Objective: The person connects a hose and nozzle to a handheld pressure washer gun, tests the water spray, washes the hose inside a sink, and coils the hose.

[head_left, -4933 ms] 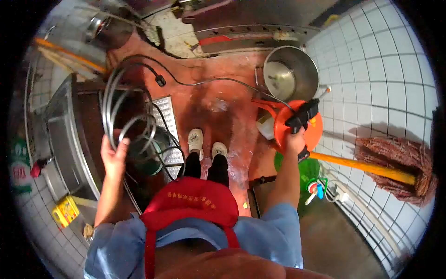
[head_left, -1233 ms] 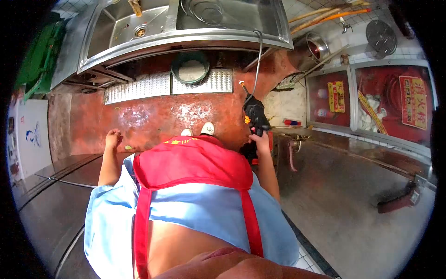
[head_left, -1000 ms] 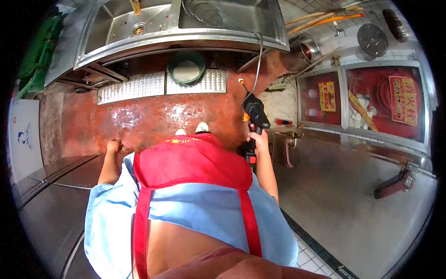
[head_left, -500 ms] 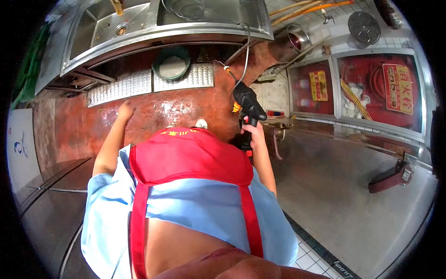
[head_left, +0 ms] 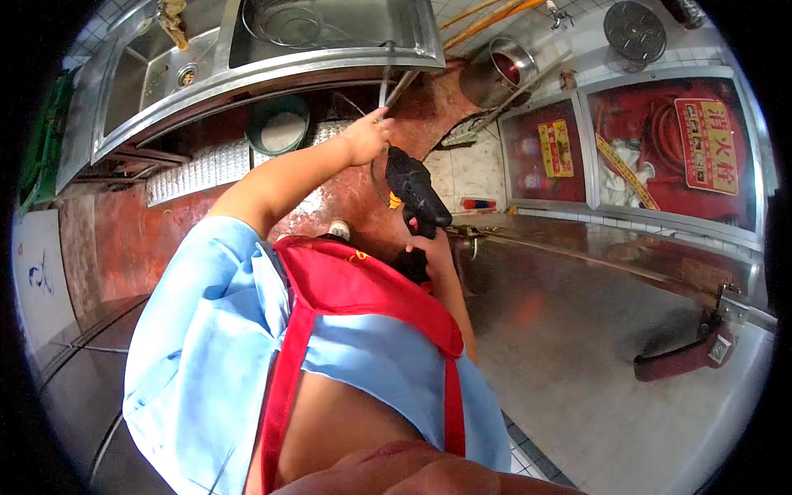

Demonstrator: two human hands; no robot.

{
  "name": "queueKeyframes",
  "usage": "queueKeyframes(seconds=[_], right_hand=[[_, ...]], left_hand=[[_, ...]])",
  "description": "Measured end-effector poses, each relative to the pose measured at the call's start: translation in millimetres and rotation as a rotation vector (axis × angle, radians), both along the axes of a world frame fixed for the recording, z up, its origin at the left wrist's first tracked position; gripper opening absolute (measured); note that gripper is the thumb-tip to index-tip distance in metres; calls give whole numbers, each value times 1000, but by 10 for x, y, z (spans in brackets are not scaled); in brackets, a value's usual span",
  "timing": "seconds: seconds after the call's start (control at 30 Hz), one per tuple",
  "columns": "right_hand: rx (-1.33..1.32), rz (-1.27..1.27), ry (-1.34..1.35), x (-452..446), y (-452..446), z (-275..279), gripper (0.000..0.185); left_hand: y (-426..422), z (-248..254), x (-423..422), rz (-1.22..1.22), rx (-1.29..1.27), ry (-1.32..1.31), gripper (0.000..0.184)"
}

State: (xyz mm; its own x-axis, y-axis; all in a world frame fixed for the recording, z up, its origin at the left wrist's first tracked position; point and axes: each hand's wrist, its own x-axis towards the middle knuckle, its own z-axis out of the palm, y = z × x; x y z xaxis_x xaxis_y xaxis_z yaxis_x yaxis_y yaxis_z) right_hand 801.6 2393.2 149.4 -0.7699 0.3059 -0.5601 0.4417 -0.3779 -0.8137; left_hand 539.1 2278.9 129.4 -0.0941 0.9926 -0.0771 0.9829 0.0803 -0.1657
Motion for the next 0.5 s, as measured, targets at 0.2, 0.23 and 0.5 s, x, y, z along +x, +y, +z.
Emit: queueKeyframes(seconds=[0.2,0.23,0.5], right_hand=[[-134,-45,12,-6,196,-118,33],[-155,-51,26,-18,202,-123,33],[-278,-102,-47,-112,287,-153,29]], left_hand=[[-925,-528,42,157,-114,-171,21],[-1074,-534,103,207,-122,-237,22],[-1273,-1009,512,500,32,-386,18]])
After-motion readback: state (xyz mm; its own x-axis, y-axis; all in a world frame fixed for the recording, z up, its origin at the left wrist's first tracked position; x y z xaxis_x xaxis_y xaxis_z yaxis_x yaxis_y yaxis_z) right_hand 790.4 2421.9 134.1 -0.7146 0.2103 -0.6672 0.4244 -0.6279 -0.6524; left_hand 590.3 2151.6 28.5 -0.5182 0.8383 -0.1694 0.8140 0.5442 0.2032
